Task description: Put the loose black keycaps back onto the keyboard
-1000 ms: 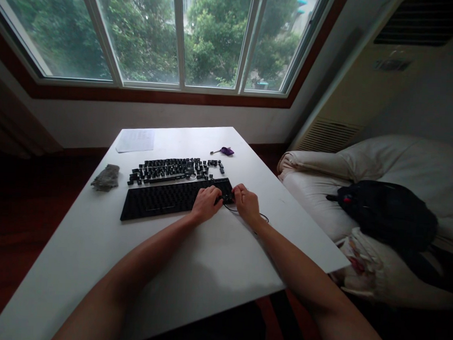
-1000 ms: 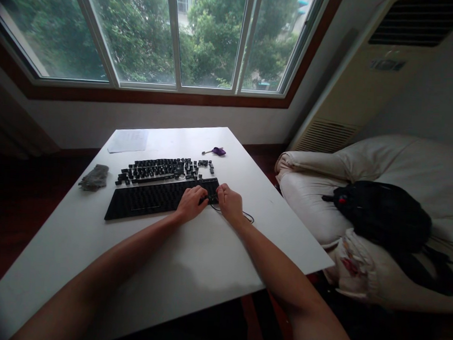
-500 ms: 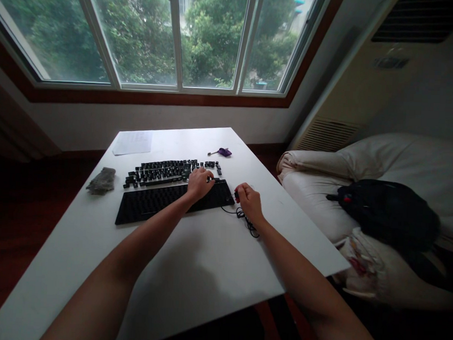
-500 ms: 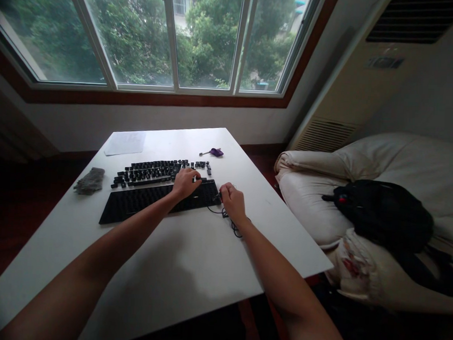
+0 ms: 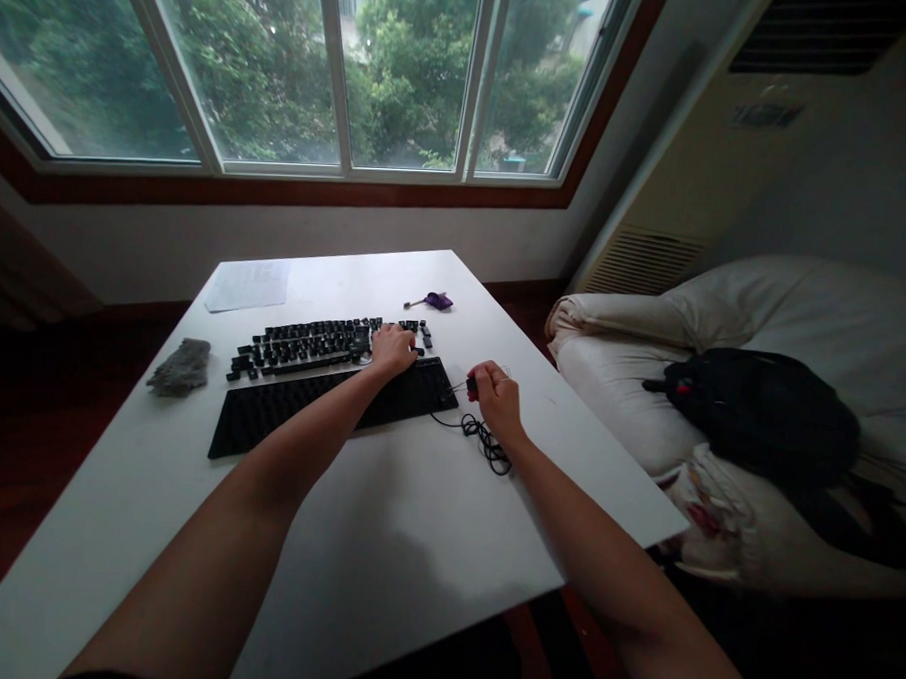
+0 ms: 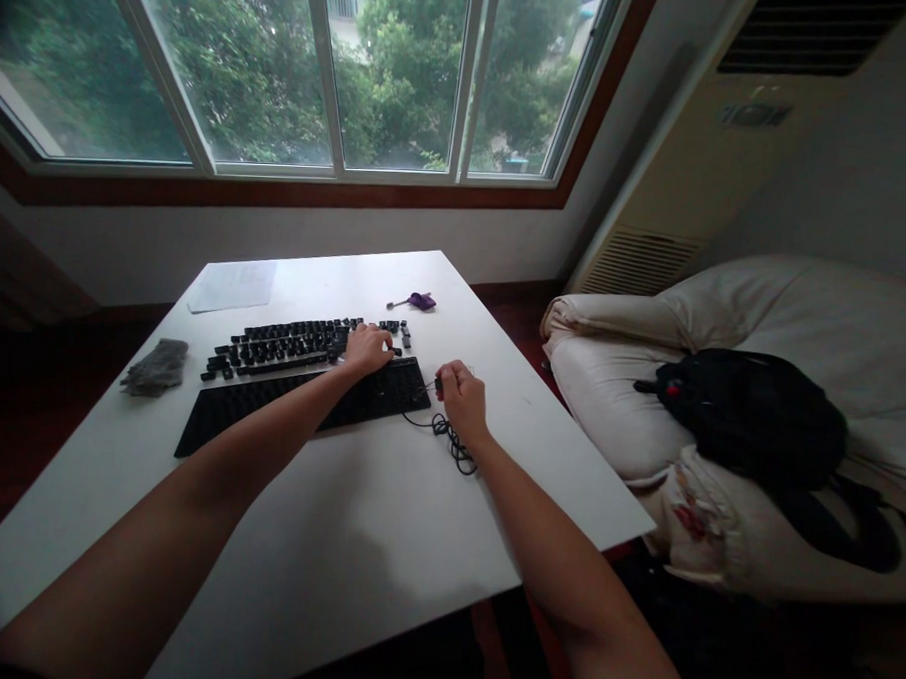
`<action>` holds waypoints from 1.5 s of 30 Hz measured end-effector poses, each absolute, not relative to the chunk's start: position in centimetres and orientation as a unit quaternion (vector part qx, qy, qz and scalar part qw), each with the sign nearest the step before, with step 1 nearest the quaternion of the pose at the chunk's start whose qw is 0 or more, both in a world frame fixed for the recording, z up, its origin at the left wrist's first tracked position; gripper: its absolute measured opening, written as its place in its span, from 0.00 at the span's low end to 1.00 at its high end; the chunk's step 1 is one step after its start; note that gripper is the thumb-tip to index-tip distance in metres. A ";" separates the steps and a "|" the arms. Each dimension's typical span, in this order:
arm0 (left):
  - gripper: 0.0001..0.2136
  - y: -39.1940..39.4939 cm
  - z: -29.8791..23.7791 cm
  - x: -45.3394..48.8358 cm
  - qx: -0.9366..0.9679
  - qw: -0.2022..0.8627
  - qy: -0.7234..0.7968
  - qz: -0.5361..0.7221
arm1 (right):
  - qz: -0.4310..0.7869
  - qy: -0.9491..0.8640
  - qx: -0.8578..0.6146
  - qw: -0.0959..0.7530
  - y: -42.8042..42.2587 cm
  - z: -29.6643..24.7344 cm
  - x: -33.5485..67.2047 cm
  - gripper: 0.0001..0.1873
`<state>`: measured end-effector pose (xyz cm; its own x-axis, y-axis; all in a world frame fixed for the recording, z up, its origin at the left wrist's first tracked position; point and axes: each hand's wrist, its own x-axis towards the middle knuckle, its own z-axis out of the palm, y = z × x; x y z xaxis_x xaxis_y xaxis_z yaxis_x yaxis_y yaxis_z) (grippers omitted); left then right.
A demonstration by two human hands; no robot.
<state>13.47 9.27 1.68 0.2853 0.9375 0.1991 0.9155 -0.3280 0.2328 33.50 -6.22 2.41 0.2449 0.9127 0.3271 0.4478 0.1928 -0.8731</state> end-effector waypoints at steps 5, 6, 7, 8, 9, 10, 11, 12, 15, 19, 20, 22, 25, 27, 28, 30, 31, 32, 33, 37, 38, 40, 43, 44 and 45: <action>0.10 10.4 1.9 13.9 0.820 0.039 0.562 0.105 | 0.246 -0.559 -0.581 0.538 -6.0 2.1 33.7 0.22; 0.10 10.5 1.9 13.9 0.820 0.041 0.562 0.099 | 0.251 -0.558 -0.577 0.541 -5.9 2.0 33.7 0.22; 0.10 10.6 1.9 13.9 0.821 0.043 0.562 0.096 | 0.256 -0.556 -0.574 0.543 -5.9 2.0 33.7 0.22; 0.11 10.7 1.9 13.9 0.821 0.045 0.562 0.095 | 0.261 -0.554 -0.573 0.545 -5.8 1.9 33.8 0.22; 0.11 10.7 2.0 13.9 0.821 0.047 0.561 0.095 | 0.266 -0.552 -0.571 0.546 -5.7 1.8 33.8 0.22; 0.11 10.7 2.0 13.8 0.821 0.049 0.561 0.096 | 0.273 -0.550 -0.570 0.546 -5.7 1.8 33.8 0.22; 0.12 10.7 2.0 13.7 0.821 0.051 0.561 0.096 | 0.281 -0.546 -0.569 0.547 -5.5 1.7 33.9 0.22; 0.12 10.7 2.0 13.6 0.821 0.054 0.561 0.096 | 0.291 -0.540 -0.567 0.550 -5.4 1.7 34.0 0.22; 0.12 10.6 2.1 13.4 0.819 0.060 0.561 0.098 | 0.323 -0.510 -0.554 0.573 -4.9 1.6 34.1 0.21; 0.12 10.6 2.0 13.3 0.817 0.071 0.563 0.103 | 0.384 -0.503 -0.490 0.599 -4.6 1.7 33.9 0.19; 0.12 10.6 2.0 13.3 0.815 0.073 0.565 0.103 | 0.398 -0.508 -0.474 0.599 -4.6 1.8 33.8 0.20; 0.11 10.6 2.0 13.4 0.812 0.073 0.569 0.107 | 0.412 -0.518 -0.456 0.594 -4.7 1.8 33.5 0.21; 0.11 10.3 2.1 13.4 0.807 0.066 0.572 0.127 | 0.416 -0.536 -0.443 0.587 -4.9 1.8 33.4 0.18; 0.11 10.0 2.2 13.4 0.806 0.060 0.571 0.142 | 0.414 -0.557 -0.433 0.575 -5.0 1.8 33.5 0.17; 0.11 9.8 2.2 13.4 0.807 0.057 0.568 0.150 | 0.411 -0.568 -0.430 0.568 -5.0 1.8 33.5 0.17; 0.10 9.2 2.2 13.3 0.812 0.049 0.557 0.165 | 0.402 -0.585 -0.427 0.560 -5.1 2.0 33.7 0.19; 0.10 8.8 2.2 13.3 0.817 0.045 0.548 0.175 | 0.399 -0.590 -0.425 0.558 -5.2 2.0 33.8 0.20; 0.10 8.3 2.1 13.4 0.823 0.042 0.535 0.185 | 0.396 -0.594 -0.422 0.559 -5.2 2.1 33.9 0.21; 0.10 7.7 2.1 13.4 0.831 0.043 0.519 0.195 | 0.394 -0.596 -0.419 0.560 -5.2 2.1 34.0 0.21; 0.10 5.0 1.9 13.4 0.874 0.062 0.436 0.206 | 0.366 -0.589 -0.440 0.570 -4.8 1.8 34.2 0.17; 0.09 4.2 1.9 13.4 0.882 0.065 0.417 0.208 | 0.366 -0.580 -0.446 0.575 -4.7 1.7 34.2 0.16; 0.09 2.8 1.8 13.3 0.893 0.068 0.389 0.216 | 0.384 -0.560 -0.445 0.584 -4.4 1.7 34.2 0.17; 0.08 0.9 1.7 12.9 0.904 0.073 0.353 0.228 | 0.423 -0.542 -0.422 0.590 -4.3 1.8 34.0 0.22; 0.07 0.3 1.7 12.8 0.908 0.077 0.344 0.225 | 0.436 -0.541 -0.414 0.589 -4.3 1.7 33.9 0.24; 0.07 -0.1 1.6 12.6 0.912 0.080 0.338 0.221 | 0.450 -0.539 -0.406 0.585 -4.2 1.7 33.8 0.25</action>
